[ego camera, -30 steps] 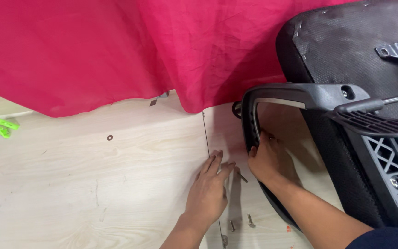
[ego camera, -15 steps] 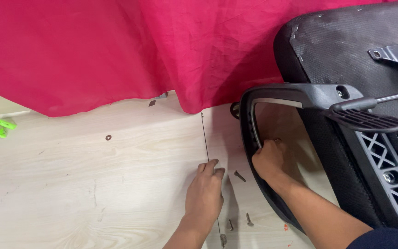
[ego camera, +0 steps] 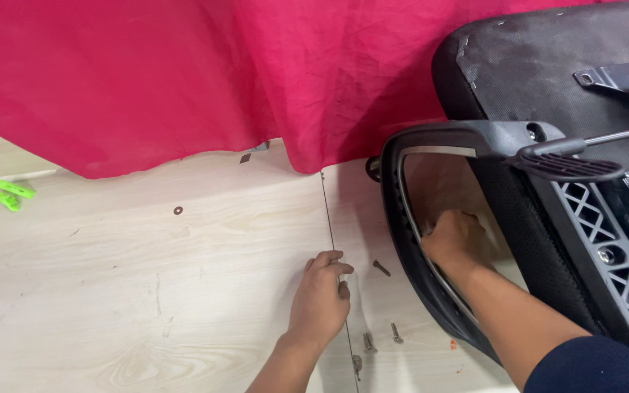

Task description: The person attaches a metal gas lift to the underside of an office chair seat. They align the metal base plate, insert screws by hand, and then use a screwdriver to tighten the screws, securing the lift to the seat.

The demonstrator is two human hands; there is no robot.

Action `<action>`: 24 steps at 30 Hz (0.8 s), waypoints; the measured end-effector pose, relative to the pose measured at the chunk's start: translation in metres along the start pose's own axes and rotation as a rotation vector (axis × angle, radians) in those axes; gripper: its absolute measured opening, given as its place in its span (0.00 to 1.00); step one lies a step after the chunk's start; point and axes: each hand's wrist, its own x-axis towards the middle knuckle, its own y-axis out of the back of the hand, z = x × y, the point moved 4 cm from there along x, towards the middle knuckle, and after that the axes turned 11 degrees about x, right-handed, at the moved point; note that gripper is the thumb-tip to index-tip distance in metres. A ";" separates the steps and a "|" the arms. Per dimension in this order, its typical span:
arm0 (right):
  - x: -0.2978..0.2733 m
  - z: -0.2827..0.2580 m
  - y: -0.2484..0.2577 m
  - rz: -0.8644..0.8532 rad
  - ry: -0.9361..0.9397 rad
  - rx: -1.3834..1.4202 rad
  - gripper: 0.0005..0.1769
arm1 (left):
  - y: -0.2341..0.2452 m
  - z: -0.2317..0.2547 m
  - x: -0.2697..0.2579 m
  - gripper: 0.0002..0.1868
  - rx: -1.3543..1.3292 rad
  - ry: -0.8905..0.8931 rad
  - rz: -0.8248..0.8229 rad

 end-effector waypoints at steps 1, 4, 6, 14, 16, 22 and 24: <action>0.000 0.003 -0.001 0.003 -0.014 -0.024 0.15 | 0.003 -0.002 0.000 0.19 -0.014 0.009 -0.011; 0.002 0.011 -0.006 0.018 -0.019 -0.087 0.15 | 0.011 -0.006 -0.003 0.16 0.016 0.076 -0.093; 0.002 0.014 -0.009 0.031 0.018 -0.120 0.07 | 0.013 -0.006 -0.012 0.13 0.018 0.138 -0.161; -0.026 0.011 0.003 0.355 0.090 0.284 0.07 | 0.009 0.004 -0.048 0.20 0.176 0.151 -0.303; -0.037 0.004 0.006 0.374 0.139 0.310 0.06 | 0.010 0.002 -0.052 0.26 0.203 0.138 -0.296; -0.069 -0.003 0.015 0.275 0.145 0.362 0.06 | 0.008 -0.001 -0.059 0.36 0.280 0.120 -0.313; -0.076 -0.008 0.023 0.289 0.187 0.402 0.05 | 0.009 -0.001 -0.060 0.37 0.289 0.116 -0.290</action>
